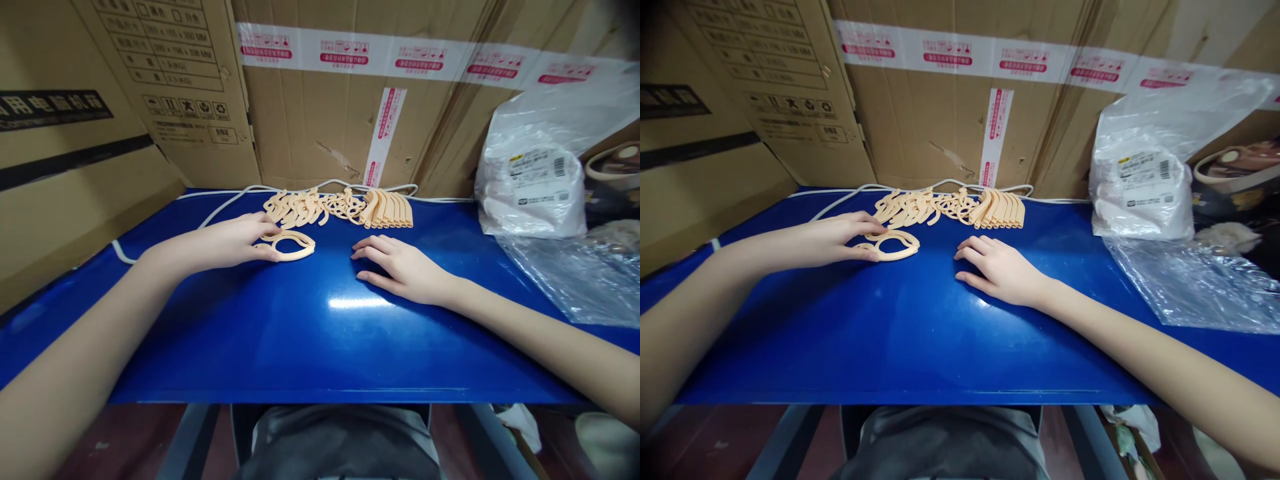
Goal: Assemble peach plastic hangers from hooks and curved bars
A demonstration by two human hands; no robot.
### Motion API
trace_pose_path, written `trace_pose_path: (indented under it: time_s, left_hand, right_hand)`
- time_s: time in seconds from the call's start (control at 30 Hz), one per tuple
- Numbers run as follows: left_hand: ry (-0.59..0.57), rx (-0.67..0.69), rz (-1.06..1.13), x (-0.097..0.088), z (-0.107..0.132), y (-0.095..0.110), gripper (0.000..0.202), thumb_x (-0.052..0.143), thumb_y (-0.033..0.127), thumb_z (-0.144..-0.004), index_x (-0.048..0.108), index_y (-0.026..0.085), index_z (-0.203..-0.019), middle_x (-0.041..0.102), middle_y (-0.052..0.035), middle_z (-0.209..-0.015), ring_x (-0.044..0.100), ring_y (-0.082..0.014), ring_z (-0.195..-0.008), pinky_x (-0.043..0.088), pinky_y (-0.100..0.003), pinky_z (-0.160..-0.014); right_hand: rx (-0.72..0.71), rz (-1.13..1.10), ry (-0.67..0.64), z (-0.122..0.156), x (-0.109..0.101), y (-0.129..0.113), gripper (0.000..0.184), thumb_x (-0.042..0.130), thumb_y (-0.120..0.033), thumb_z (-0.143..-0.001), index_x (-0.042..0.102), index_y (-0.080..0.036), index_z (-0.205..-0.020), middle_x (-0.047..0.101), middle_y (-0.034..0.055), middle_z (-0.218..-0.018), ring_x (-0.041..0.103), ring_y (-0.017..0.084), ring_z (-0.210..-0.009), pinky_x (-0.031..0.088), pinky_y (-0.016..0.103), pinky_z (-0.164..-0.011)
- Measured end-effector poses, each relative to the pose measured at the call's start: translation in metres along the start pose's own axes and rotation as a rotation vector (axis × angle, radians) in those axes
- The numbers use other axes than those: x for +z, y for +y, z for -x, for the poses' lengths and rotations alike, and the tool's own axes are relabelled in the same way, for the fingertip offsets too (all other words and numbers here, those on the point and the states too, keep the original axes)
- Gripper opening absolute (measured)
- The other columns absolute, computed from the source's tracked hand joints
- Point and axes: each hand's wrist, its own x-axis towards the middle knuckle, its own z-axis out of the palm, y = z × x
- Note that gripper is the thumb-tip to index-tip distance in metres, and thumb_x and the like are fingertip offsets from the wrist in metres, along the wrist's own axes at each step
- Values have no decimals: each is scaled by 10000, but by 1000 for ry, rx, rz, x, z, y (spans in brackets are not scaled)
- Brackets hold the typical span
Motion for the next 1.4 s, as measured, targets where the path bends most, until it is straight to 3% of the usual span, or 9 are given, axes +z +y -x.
trace_pose_path:
  time_s: [0.3, 0.47, 0.73, 0.87, 0.97, 1.07, 1.23, 1.4]
  left_hand:
    - [43, -8, 70, 0, 2, 1, 580, 461, 604, -853, 590, 207, -1257, 552, -102, -1317, 506, -295, -1204, 361, -399, -1041]
    - [65, -9, 71, 1, 0, 4, 597, 428, 586, -879, 539, 218, -1336, 562, -97, -1328, 510, -294, -1217, 372, -395, -1037]
    - [77, -19, 79, 3, -1, 7, 556, 395, 527, -918, 511, 200, -1353, 535, -105, -1387, 485, -293, -1280, 373, -397, -1070]
    - [133, -34, 39, 3, -2, 8, 596, 402, 499, -915, 469, 136, -1382, 477, -157, -1439, 430, -335, -1331, 341, -465, -1103]
    - [242, 154, 11, 6, -2, 23, 497, 393, 341, -925, 470, 140, -1373, 440, -138, -1466, 350, -296, -1390, 273, -463, -1153]
    - [326, 310, 101, 18, -3, 55, 464, 398, 233, -929, 430, 190, -1389, 439, -79, -1468, 361, -198, -1383, 275, -369, -1168]
    - [249, 303, 164, 50, -14, 100, 502, 369, 336, -981, 345, 150, -1447, 353, -120, -1535, 293, -225, -1433, 269, -428, -1178]
    - [221, 183, 71, 61, -33, 109, 581, 340, 424, -980, 346, 78, -1447, 323, -179, -1540, 273, -285, -1441, 257, -477, -1173]
  right_hand:
    - [14, 6, -8, 0, 0, 1, 338, 419, -413, -984, 564, -162, -1158, 580, 130, -1241, 569, 249, -1100, 461, 434, -953]
    - [16, 11, -13, 0, 0, 2, 347, 411, -413, -988, 564, -153, -1161, 577, 125, -1240, 568, 245, -1096, 457, 420, -955]
    - [16, 4, -11, 0, 1, 5, 342, 408, -419, -988, 561, -170, -1165, 578, 124, -1241, 571, 248, -1086, 460, 430, -946]
    - [12, -5, -2, 0, 1, 6, 336, 414, -414, -985, 565, -174, -1163, 581, 127, -1238, 574, 247, -1083, 464, 431, -942]
    - [6, -17, 12, 1, 2, 7, 319, 430, -403, -979, 574, -179, -1154, 589, 131, -1228, 580, 250, -1076, 473, 436, -926]
    - [5, -20, 21, 1, 2, 8, 320, 438, -403, -975, 576, -178, -1155, 594, 131, -1215, 586, 250, -1059, 478, 434, -915]
    - [62, 66, 7, 3, 2, 5, 377, 398, -422, -987, 570, -146, -1178, 593, 143, -1210, 588, 258, -1033, 481, 425, -894]
    - [216, 177, 42, 6, 2, 8, 409, 392, -457, -981, 597, -136, -1129, 623, 150, -1116, 597, 269, -977, 490, 412, -834]
